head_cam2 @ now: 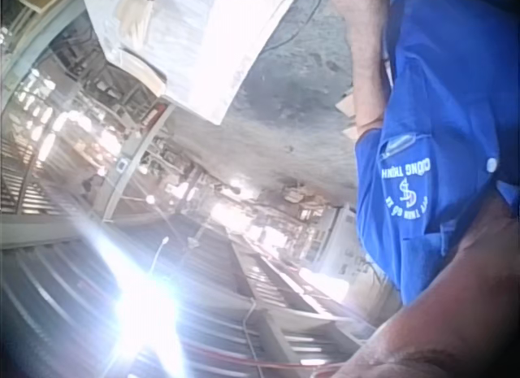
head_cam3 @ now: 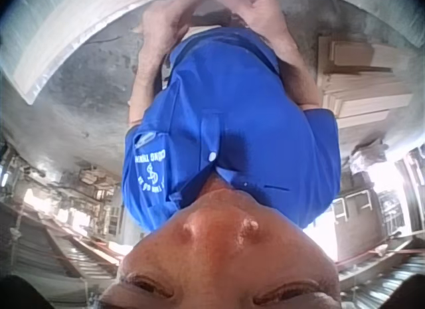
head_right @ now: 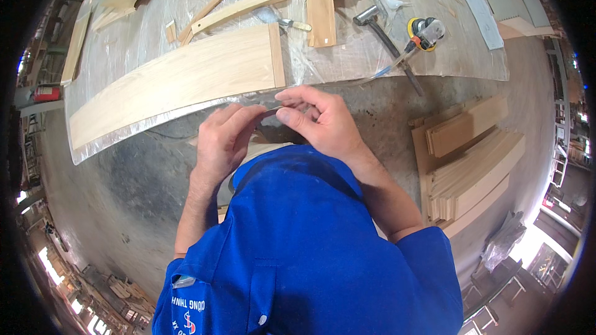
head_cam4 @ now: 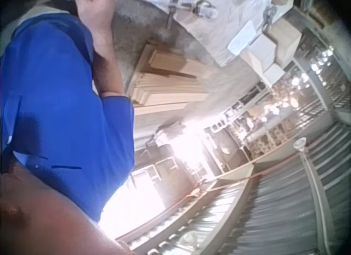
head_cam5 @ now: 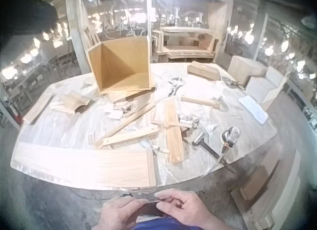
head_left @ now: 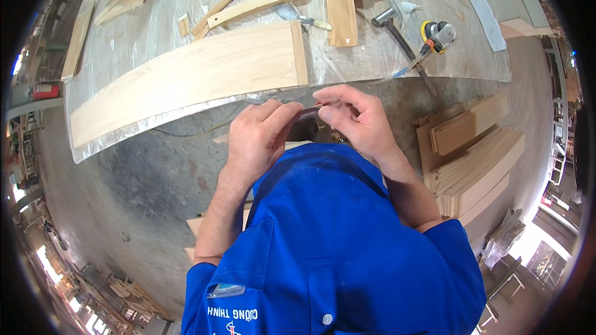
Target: The person picks up and places several wooden planks on a workbench, then uses a sanding block to smooth the edges of a small wooden piece. The person handles the wood by hand and uses a sanding block for finishing.
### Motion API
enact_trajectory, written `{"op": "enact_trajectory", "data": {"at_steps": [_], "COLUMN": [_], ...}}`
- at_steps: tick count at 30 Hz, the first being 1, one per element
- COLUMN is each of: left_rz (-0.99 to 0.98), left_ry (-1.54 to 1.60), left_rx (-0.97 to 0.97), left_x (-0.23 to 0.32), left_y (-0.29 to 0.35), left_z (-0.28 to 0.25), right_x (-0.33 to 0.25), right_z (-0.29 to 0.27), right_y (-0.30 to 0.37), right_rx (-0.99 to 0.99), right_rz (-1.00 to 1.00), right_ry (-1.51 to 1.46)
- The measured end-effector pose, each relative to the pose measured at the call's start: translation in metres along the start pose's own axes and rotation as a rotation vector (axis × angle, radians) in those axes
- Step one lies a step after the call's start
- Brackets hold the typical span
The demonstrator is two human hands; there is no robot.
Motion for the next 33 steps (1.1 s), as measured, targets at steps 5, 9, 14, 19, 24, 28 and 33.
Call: {"op": "enact_trajectory", "data": {"at_steps": [5, 9, 14, 19, 24, 28, 33], "left_rz": [0.217, 0.317, 0.348, 0.351, 0.367, 0.383, 0.386], "left_ry": [-0.162, -0.215, -0.244, -0.293, -0.328, -0.304, -0.224], "left_rx": [0.06, 0.044, -0.032, -0.171, -0.257, -0.287, -0.28], "left_x": [-0.003, -0.004, -0.002, 0.011, 0.019, 0.02, 0.014], "left_y": [-0.002, -0.003, 0.001, 0.003, 0.012, 0.019, 0.027], "left_z": [-0.014, -0.016, -0.016, -0.026, -0.03, -0.033, -0.035], "right_x": [-0.018, -0.023, -0.019, -0.015, -0.014, -0.007, -0.001], "right_z": [-0.011, -0.005, 0.002, 0.01, 0.019, 0.023, 0.03], "right_y": [-0.007, -0.004, 0.004, 0.013, 0.025, 0.031, 0.038], "right_rx": [-0.033, -0.12, -0.116, -0.138, -0.237, -0.288, -0.324], "right_rz": [-0.208, -0.21, -0.196, -0.203, -0.134, -0.057, 0.089], "right_ry": [0.213, 0.254, 0.297, 0.327, 0.359, 0.326, 0.066]}}
Point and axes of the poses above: each hand's wrist, its own y-axis away from the middle knuckle, its own z-axis out of the palm, x = y × z, the point moved 2 cm from there along -y, towards the middle knuckle, and after that the axes turned 6 degrees about x, right-handed, at the moved point
